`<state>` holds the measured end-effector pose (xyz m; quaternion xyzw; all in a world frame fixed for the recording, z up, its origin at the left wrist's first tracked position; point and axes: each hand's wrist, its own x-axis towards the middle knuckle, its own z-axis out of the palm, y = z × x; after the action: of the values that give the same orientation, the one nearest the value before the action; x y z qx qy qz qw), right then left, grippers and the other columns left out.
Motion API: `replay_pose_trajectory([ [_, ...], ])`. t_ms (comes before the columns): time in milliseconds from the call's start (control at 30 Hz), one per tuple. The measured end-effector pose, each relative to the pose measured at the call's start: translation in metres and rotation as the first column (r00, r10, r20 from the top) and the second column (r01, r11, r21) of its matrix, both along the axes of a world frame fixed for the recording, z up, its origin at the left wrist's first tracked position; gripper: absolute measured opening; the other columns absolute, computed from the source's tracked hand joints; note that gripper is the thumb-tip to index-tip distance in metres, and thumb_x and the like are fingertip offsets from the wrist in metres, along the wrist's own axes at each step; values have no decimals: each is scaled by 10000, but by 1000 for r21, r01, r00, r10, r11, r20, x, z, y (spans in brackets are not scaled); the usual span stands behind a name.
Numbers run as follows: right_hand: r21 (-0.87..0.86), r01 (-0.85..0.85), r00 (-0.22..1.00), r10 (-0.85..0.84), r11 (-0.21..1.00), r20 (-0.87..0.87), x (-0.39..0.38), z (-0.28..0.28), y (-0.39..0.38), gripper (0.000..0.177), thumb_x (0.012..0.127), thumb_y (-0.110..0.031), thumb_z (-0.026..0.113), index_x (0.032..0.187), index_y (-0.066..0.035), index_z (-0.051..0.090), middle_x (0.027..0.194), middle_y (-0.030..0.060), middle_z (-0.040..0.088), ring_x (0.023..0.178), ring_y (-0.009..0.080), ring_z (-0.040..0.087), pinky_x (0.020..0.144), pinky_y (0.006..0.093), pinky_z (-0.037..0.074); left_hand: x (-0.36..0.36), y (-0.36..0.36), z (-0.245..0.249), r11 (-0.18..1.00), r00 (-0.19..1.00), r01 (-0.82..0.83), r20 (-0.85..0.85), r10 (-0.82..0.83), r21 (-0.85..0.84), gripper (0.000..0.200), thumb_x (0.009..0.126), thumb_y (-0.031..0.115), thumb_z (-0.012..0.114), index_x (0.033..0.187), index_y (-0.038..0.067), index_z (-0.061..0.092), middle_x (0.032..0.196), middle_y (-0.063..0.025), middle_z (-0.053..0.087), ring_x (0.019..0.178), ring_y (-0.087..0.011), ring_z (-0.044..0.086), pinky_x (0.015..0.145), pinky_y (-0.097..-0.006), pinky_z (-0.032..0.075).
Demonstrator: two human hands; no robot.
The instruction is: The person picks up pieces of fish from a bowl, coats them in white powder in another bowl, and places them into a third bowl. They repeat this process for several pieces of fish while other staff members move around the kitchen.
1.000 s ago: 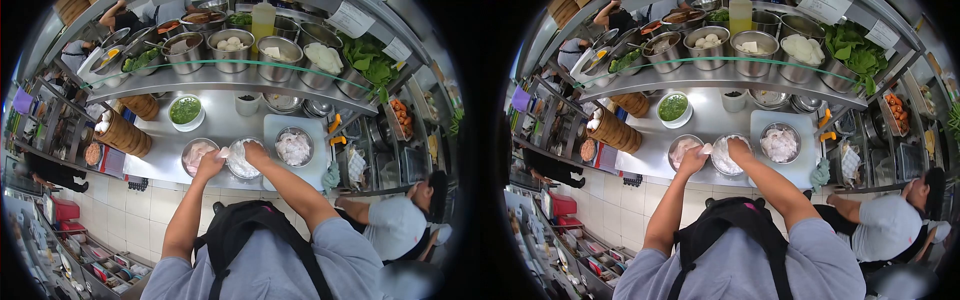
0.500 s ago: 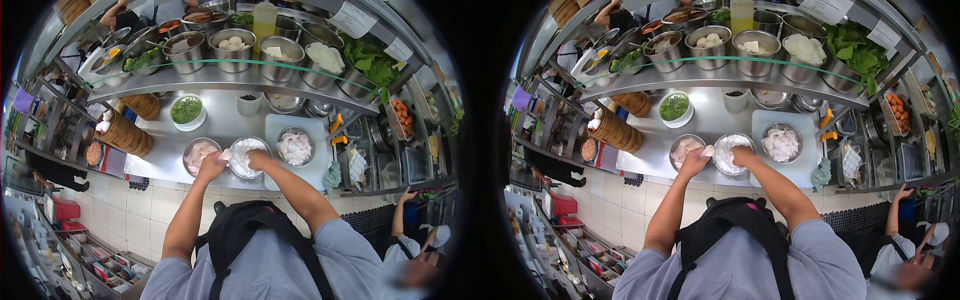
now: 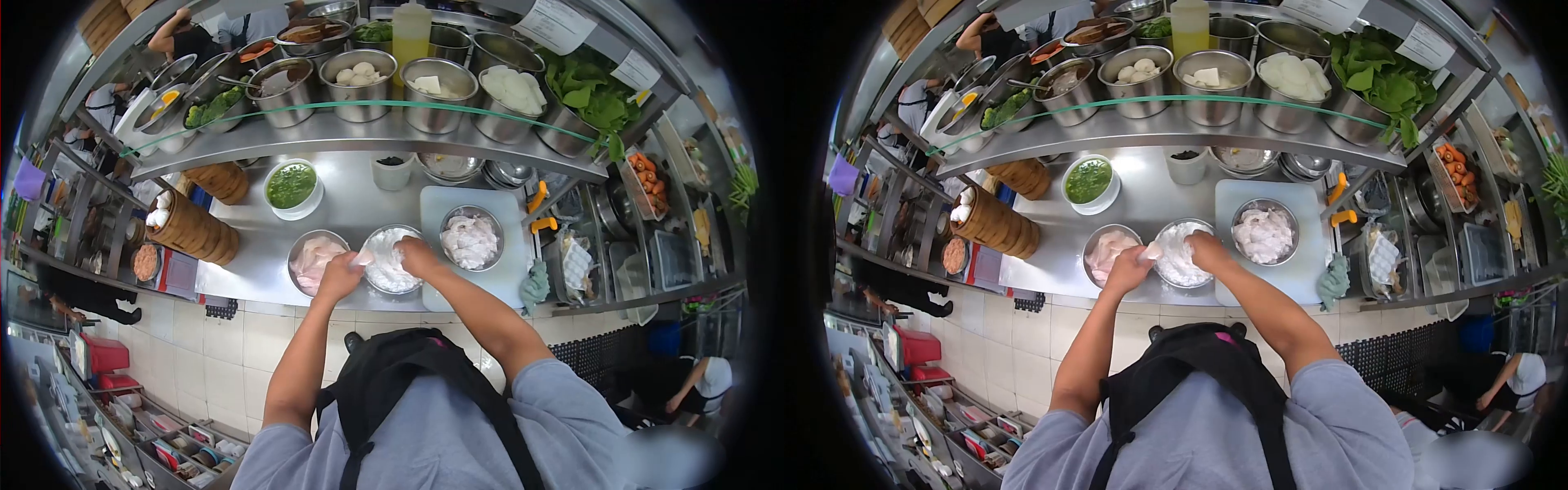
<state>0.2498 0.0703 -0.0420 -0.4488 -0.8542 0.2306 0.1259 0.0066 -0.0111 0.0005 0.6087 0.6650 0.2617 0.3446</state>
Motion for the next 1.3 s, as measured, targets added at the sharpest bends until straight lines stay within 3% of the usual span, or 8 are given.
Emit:
replay_pose_trajectory([
  [200, -290, 237, 924, -307, 927, -227, 64, 55, 25, 429, 716, -31, 631, 1143, -46, 670, 1058, 219, 693, 1019, 380, 658, 913, 417, 513, 23, 11, 3, 988, 966, 143, -227, -124, 65, 380, 830, 214, 686, 1169, 42, 684, 1102, -214, 696, 1045, -370, 664, 934, -442, 512],
  [333, 33, 381, 925, -381, 924, -9, 119, 67, 37, 448, 728, -54, 627, 1173, -21, 668, 1113, 239, 681, 1047, 394, 648, 943, 434, 508, 56, 24, 0, 965, 886, 257, -387, -255, -48, 321, 843, 233, 691, 1135, 99, 704, 1071, -168, 703, 1017, -352, 664, 907, -454, 519],
  [533, 94, 417, 901, -425, 904, 92, 136, 74, 35, 434, 735, -43, 615, 1164, -26, 679, 1119, 234, 681, 1054, 401, 643, 962, 438, 501, 54, 26, 4, 921, 807, 345, -557, -194, 179, 243, 866, 243, 662, 1077, 139, 724, 977, -130, 699, 942, -347, 651, 869, -437, 525],
  [767, -63, 139, 990, -140, 988, -13, 25, 46, 7, 414, 734, -42, 641, 1146, -34, 677, 1111, 220, 680, 1036, 388, 647, 953, 436, 502, -67, 10, 20, 984, 894, -68, -428, 133, 163, 235, 861, 126, 585, 1023, 135, 755, 893, -176, 717, 888, -368, 691, 869, -457, 536],
  [833, -117, 14, 999, -9, 993, 43, -1, 30, 1, 441, 734, -44, 655, 1174, -62, 657, 1183, 198, 643, 1073, 368, 630, 955, 436, 505, -85, 7, 22, 981, 858, -104, -514, 4, -166, 320, 851, 155, 601, 1149, 150, 720, 1053, -185, 711, 1029, -349, 674, 937, -465, 516],
  [1000, -13, -89, 977, 90, 996, 193, -23, 18, -18, 474, 739, -48, 657, 1209, -101, 628, 1280, 158, 579, 1127, 320, 606, 959, 443, 511, -56, -8, 13, 972, 822, 8, -553, -140, -236, 486, 798, 239, 703, 1274, 171, 635, 1177, -180, 669, 1157, -357, 619, 968, -454, 514],
  [1167, -232, 113, 988, -84, 966, 130, -22, 21, 1, 405, 770, -159, 655, 1172, -125, 673, 1224, 185, 643, 1138, 354, 615, 968, 440, 496, -34, -10, 7, 984, 804, -40, -590, -71, -173, 572, 757, 284, 762, 1293, 177, 596, 1279, -175, 609, 1179, -368, 602, 949, -444, 528],
  [1300, -337, 29, 995, 5, 941, 100, -18, 14, 23, 362, 790, -211, 649, 1128, -88, 687, 1179, 213, 664, 1110, 376, 630, 958, 442, 500, -34, -5, -33, 991, 738, 42, -664, -117, -128, 505, 757, 260, 757, 1239, 179, 628, 1213, -164, 641, 1164, -330, 600, 905, -430, 548],
])
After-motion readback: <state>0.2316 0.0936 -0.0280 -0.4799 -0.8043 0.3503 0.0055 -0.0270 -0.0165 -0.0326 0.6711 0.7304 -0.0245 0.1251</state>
